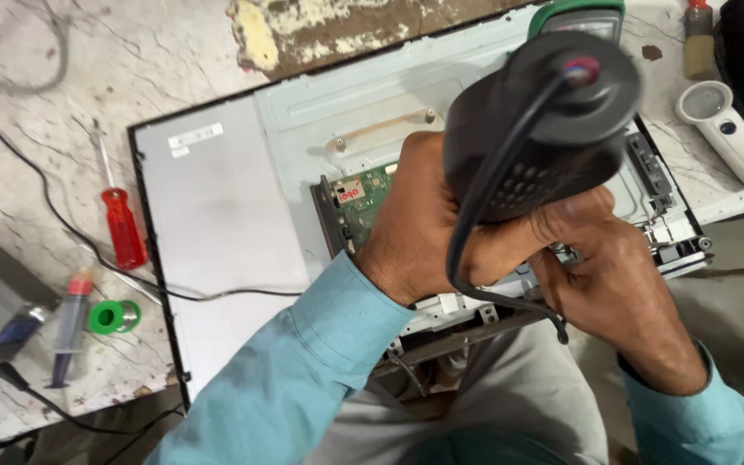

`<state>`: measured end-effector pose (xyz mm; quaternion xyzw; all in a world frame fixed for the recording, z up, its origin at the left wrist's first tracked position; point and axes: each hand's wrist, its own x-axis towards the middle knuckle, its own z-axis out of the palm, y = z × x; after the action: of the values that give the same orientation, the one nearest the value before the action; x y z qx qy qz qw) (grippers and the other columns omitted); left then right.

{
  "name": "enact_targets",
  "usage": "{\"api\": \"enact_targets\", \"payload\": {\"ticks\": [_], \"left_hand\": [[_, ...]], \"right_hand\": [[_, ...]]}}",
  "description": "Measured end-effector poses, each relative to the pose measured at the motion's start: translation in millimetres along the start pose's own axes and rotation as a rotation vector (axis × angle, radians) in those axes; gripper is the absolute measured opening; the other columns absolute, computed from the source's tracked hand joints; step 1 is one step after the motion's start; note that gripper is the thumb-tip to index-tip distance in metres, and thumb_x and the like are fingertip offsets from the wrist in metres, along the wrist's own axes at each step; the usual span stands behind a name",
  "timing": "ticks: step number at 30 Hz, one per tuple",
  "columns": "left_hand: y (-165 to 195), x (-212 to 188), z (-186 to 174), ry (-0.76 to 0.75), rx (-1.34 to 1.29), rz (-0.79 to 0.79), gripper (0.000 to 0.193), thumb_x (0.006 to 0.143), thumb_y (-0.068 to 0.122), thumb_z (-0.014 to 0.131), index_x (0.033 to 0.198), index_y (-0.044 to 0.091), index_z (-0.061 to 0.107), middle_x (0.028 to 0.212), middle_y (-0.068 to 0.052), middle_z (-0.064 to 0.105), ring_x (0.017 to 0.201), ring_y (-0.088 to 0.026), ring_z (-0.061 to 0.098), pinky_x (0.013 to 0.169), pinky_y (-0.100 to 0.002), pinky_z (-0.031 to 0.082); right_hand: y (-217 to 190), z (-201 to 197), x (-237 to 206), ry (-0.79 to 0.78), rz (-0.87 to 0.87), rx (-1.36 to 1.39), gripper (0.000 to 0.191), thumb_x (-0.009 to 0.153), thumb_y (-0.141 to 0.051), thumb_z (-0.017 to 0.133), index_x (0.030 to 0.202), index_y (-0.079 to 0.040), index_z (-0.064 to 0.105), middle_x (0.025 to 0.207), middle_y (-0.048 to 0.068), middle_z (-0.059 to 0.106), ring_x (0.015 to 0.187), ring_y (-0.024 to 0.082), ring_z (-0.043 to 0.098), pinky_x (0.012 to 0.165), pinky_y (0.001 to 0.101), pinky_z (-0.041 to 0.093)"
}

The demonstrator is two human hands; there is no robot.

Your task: The person holds a hot air gun over the circuit board of an opened television while working on its components with the other hand, occasionally using a small hand tool on the board. A multimeter rests on the television chassis beside the work area as the person continues heating and manipulating the board.

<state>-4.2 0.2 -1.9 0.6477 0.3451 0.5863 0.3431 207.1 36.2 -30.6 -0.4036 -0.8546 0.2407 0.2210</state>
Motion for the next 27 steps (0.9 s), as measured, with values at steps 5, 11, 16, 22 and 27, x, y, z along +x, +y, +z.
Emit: {"api": "enact_targets", "payload": {"ticks": [5,11,16,22,27], "left_hand": [[6,0,-3,0.049,0.064,0.063,0.035,0.105,0.041,0.078,0.113,0.008,0.068,0.097,-0.003,0.075,0.088,-0.011,0.077,0.079,-0.025,0.065],[11,-10,-1,0.070,-0.098,-0.081,0.025,0.104,0.024,0.080,0.101,0.004,0.066,0.089,-0.001,0.066,0.080,-0.012,0.065,0.072,-0.026,0.054],[9,-12,-4,0.085,-0.044,-0.146,0.029,0.102,0.026,0.081,0.095,0.004,0.062,0.083,0.001,0.060,0.074,-0.010,0.059,0.068,-0.026,0.050],[7,-12,-4,0.106,-0.085,-0.194,0.036,0.099,0.032,0.082,0.100,0.004,0.058,0.082,0.001,0.057,0.076,-0.009,0.059,0.071,-0.025,0.051],[12,-13,-6,0.084,-0.078,-0.219,0.035,0.102,0.028,0.081,0.093,0.003,0.058,0.081,0.000,0.058,0.075,-0.010,0.058,0.071,-0.025,0.051]], "right_hand": [[-13,-5,0,0.104,-0.091,0.128,0.026,0.083,0.004,0.069,0.108,-0.002,0.071,0.108,0.016,0.073,0.092,0.029,0.075,0.063,0.0330,0.063],[-20,-9,-4,0.233,0.069,0.221,0.019,0.091,-0.003,0.074,0.108,-0.003,0.066,0.093,0.006,0.071,0.076,0.019,0.072,0.061,0.0323,0.054],[-17,-12,-5,0.285,-0.052,0.081,0.011,0.091,-0.004,0.072,0.101,-0.007,0.070,0.088,0.004,0.070,0.075,0.025,0.060,0.073,0.0399,0.043],[-11,-16,-4,0.204,-0.053,0.136,0.015,0.093,-0.002,0.066,0.104,-0.009,0.074,0.081,0.003,0.070,0.067,0.020,0.060,0.071,0.0372,0.040],[-7,-21,-3,0.153,-0.117,0.373,0.032,0.085,-0.010,0.069,0.116,-0.003,0.069,0.103,0.011,0.072,0.091,0.014,0.070,0.076,0.0274,0.056]]}}
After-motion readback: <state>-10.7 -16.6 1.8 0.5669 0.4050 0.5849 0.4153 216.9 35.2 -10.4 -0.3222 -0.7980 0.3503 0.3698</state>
